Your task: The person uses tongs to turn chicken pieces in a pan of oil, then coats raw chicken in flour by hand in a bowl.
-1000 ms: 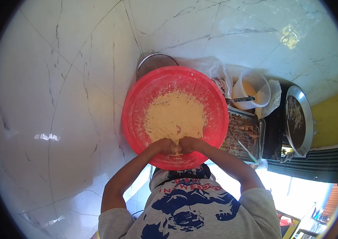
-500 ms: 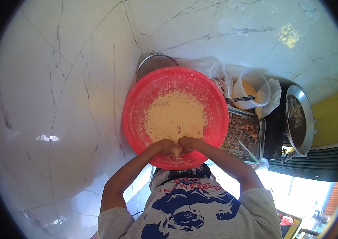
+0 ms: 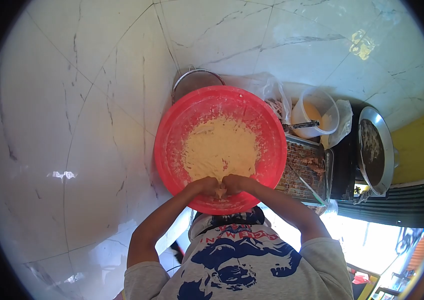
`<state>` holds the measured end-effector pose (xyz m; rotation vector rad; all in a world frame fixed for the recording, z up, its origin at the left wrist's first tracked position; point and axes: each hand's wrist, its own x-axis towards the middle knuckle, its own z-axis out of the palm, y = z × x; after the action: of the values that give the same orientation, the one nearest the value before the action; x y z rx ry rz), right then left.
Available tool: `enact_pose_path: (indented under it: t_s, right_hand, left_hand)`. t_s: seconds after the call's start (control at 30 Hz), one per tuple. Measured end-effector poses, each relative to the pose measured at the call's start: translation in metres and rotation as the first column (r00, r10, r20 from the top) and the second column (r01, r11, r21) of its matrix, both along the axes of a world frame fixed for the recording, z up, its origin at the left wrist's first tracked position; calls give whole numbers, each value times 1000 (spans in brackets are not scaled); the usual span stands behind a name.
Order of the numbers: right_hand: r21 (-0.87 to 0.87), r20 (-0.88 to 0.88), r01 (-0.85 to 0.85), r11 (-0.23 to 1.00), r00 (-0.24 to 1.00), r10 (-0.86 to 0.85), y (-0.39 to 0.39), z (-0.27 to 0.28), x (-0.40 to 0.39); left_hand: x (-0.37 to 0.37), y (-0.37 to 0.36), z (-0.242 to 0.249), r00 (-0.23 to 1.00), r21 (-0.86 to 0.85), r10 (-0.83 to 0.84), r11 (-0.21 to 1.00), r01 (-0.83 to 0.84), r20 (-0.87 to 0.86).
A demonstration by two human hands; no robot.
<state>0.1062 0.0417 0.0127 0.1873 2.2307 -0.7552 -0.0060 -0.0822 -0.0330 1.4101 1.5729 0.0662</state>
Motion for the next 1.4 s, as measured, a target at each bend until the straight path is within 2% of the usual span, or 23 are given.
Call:
enact_pose_path:
  t_s: [0.1, 0.17, 0.2, 0.23, 0.27, 0.3, 0.37, 0.43, 0.5, 0.6, 0.67, 0.73, 0.77, 0.8, 0.83, 0.87, 0.9, 0.97, 1.0, 1.07, 1.23, 1.3, 1.4]
  right_hand:
    - [-31, -26, -42, 999, 999, 41, 8, -9, 0]
    - [-185, 32, 65, 980, 998, -60, 19, -23, -1]
    - [-185, 34, 66, 980, 998, -61, 21, -16, 0]
    - [-139, -46, 170, 976, 983, -178, 24, -2, 0]
    - [-100, -132, 275, 956, 949, -287, 25, 8, 0]
    - [-101, -132, 274, 957, 949, -285, 25, 1, 0]
    - [131, -255, 221, 966, 950, -183, 23, -14, 0]
    - [103, -185, 114, 988, 978, -94, 18, -16, 1]
    - [67, -117, 9, 998, 993, -1, 11, -16, 3]
    - [54, -64, -57, 997, 996, 61, 6, -8, 2]
    - [-129, 92, -19, 991, 995, 31, 12, 0, 0]
    - [-185, 72, 52, 981, 997, -39, 22, -5, -1]
    - [-239, 53, 118, 964, 993, -109, 26, -8, -1]
    - [-239, 52, 119, 964, 993, -110, 26, -7, -1]
    - [-125, -7, 172, 977, 985, -175, 25, -7, -1]
    - [-12, -73, 230, 973, 970, -230, 24, -7, -1]
    - [-12, -74, 231, 973, 970, -232, 22, -11, -1]
    - [153, -113, 70, 986, 992, -53, 15, -21, 1]
    - [152, -113, 71, 986, 992, -54, 8, -17, 1]
    - [59, 21, -23, 998, 1000, 22, -3, -8, 2]
    - [-42, 8, -20, 999, 1000, 20, 0, -12, 5]
    - [-85, 4, -28, 996, 1000, 28, 12, -19, 5]
    - [-199, 21, 71, 977, 997, -68, 27, -21, 2]
  left_hand:
    - [-7, -1, 3, 997, 41, 21, 999, -24, 78]
    - [-19, 3, 9, 987, -4, 67, 998, -67, 147]
    - [-22, 3, 10, 970, -54, 112, 993, -103, 215]
    - [-23, 1, 3, 970, -53, 112, 993, -103, 217]
    - [-23, 0, -4, 964, 70, 244, 965, -252, 108]
    - [-22, -2, -6, 923, 206, 383, 903, -378, 16]
    - [-15, -6, -9, 938, 310, 340, 901, -304, -68]
    - [-10, -2, -10, 941, 405, 300, 888, -216, -155]
    - [-4, 5, -11, 998, 39, -13, 999, 16, -56]
    - [3, 3, -7, 994, 46, -99, 994, 102, -53]
    - [-7, 6, -3, 995, -17, -97, 995, 97, 18]
    - [-15, 7, 1, 992, -77, -94, 992, 101, 88]
    - [-18, 8, 4, 998, -83, 33, 996, -28, 60]
    - [-20, 7, 3, 986, -85, 162, 984, -159, 30]
    - [-22, 3, 1, 987, -87, 161, 984, -158, 30]
    - [-22, -1, -2, 985, 45, 166, 985, -164, -50]
    - [-22, -2, -4, 975, 179, 181, 971, -156, -128]
    - [-18, -1, -10, 986, 120, 135, 985, -123, -96]
    - [-15, -1, -10, 994, 58, 92, 994, -88, -61]
    - [-10, 0, -8, 998, 22, 54, 998, -53, -37]
    - [-11, 7, 17, 1000, -67, 2, 998, -2, 10]
    - [-15, 9, 33, 971, -162, 142, 980, -112, 191]
    - [-26, 7, 23, 933, -164, 290, 952, -258, 213]
